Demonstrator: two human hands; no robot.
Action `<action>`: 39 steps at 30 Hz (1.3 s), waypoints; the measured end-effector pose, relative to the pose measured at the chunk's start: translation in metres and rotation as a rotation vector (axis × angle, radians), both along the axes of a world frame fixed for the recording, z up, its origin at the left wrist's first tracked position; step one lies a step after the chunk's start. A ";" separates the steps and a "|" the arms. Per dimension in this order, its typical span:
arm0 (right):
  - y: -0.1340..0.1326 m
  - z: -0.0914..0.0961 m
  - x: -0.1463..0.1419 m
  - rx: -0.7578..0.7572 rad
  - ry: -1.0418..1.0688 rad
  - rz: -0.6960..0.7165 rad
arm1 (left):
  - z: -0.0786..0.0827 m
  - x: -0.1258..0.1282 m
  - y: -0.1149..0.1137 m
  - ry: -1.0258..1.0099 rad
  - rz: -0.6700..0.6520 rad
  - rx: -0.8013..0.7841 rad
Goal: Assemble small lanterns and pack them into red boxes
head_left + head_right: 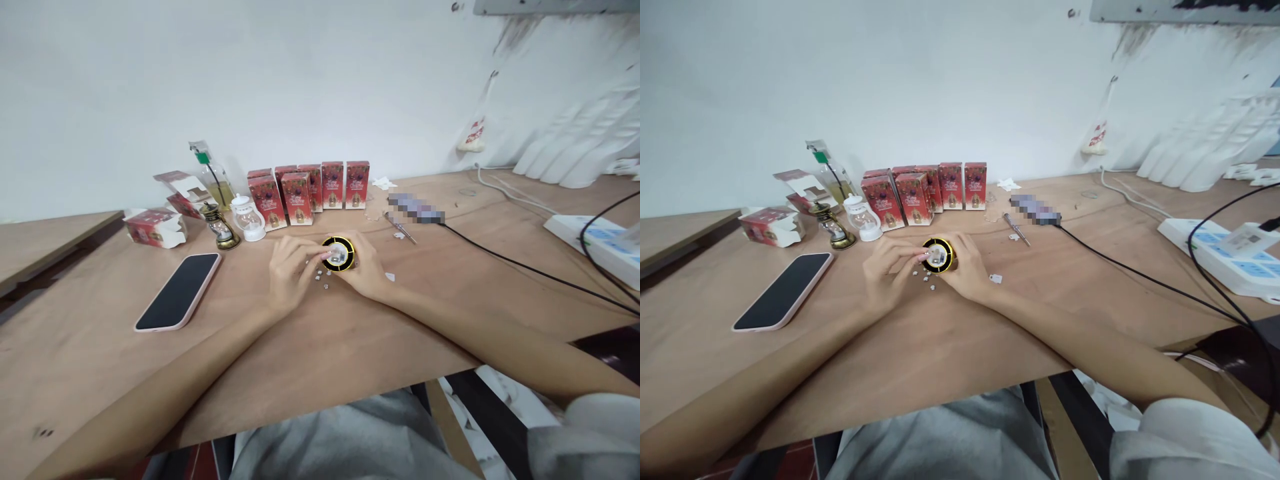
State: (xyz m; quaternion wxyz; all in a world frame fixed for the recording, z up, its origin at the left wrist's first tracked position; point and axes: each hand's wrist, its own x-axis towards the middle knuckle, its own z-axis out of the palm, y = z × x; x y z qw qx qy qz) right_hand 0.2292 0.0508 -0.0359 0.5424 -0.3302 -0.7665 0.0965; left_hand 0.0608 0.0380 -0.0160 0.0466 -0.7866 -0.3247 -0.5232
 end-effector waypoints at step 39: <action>0.007 -0.002 0.002 -0.071 0.081 -0.110 | -0.018 -0.018 0.017 0.342 -0.190 -0.623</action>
